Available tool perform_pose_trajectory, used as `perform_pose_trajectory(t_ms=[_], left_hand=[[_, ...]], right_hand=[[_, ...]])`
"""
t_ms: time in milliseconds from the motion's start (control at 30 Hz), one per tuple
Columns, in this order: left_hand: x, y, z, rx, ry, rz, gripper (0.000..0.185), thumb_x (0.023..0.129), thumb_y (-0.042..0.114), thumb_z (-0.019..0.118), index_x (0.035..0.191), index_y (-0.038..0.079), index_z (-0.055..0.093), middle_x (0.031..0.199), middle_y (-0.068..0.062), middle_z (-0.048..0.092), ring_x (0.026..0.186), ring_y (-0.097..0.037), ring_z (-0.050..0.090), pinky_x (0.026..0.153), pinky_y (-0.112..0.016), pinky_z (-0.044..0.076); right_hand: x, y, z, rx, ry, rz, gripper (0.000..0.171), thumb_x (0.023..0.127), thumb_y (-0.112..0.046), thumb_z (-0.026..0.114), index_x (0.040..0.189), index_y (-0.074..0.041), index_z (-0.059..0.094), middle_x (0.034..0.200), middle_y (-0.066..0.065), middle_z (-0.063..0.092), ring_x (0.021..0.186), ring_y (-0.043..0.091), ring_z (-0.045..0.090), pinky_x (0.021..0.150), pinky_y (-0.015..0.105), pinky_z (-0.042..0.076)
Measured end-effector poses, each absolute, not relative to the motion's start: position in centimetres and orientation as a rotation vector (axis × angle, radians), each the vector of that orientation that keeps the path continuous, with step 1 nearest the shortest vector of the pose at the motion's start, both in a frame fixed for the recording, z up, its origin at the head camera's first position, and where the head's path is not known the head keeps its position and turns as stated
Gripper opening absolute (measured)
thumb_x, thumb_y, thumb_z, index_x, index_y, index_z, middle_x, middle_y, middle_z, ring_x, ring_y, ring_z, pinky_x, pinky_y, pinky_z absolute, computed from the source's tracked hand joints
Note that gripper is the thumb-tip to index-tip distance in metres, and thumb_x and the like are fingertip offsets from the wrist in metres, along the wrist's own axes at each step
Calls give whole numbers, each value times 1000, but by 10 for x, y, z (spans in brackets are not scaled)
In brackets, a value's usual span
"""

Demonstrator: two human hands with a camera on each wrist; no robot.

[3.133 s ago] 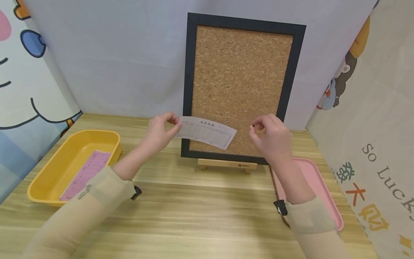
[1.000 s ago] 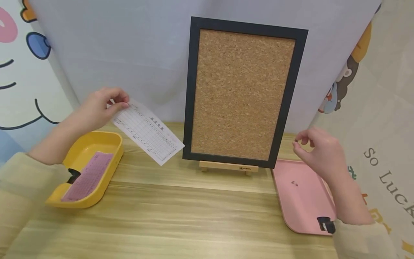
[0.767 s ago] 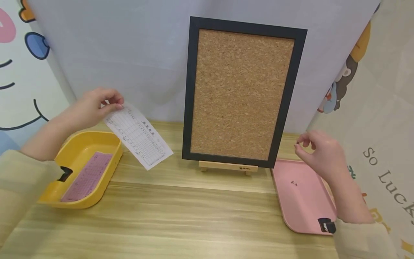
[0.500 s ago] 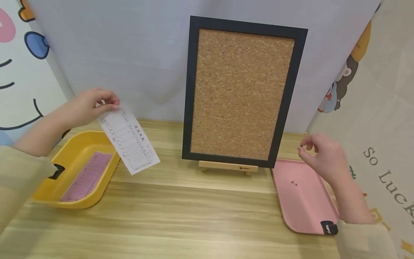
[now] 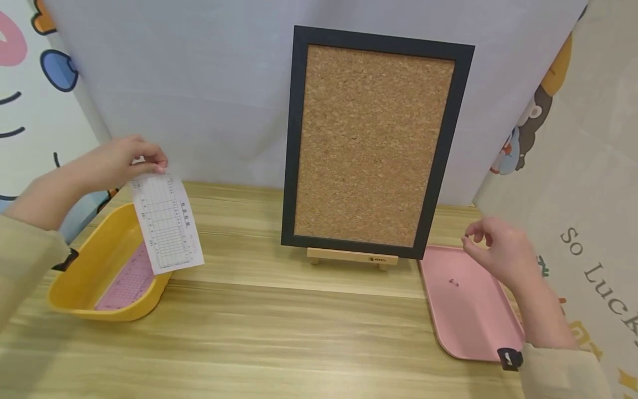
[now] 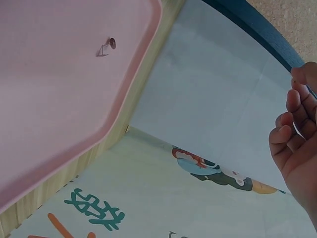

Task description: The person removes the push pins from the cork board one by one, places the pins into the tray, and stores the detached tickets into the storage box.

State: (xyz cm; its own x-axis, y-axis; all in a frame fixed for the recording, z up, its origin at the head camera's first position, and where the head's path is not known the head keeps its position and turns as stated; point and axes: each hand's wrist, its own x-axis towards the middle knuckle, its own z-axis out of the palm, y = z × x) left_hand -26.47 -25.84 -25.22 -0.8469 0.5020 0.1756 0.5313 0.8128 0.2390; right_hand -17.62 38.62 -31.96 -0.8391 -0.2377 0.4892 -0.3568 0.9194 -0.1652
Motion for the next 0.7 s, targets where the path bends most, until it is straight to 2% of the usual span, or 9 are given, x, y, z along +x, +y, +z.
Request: perform_pose_trajectory(t_ms=[200,500,700], left_hand=[[-269,-270,-258,-840,-2935,-346,4,91,10,61,86,9,62,82,-2,62,74,-18,51,65,-28,44],[-272,-280,-264,-794,-3003,-281,8,88,5,64,83,11,65,81,-3,64,70,-17,51,64,-31,43],[-277,-289,-275,-776,-3038,-203,9,87,6,66,83,13,66,81,-2,61,73,-19,50,66,-33,44]], right_hand=[[-176,389,-326,433,-2637,349,12,74,-6,71,80,-10,62,70,-1,51,64,3,35,52,19,28],[-174,395,-338,385,-2687,353,11,76,-8,70,81,-10,61,70,-1,48,63,6,35,52,22,28],[-174,398,-346,373,-2702,374,10,76,-9,71,80,-11,62,69,-2,48,62,5,35,52,23,28]])
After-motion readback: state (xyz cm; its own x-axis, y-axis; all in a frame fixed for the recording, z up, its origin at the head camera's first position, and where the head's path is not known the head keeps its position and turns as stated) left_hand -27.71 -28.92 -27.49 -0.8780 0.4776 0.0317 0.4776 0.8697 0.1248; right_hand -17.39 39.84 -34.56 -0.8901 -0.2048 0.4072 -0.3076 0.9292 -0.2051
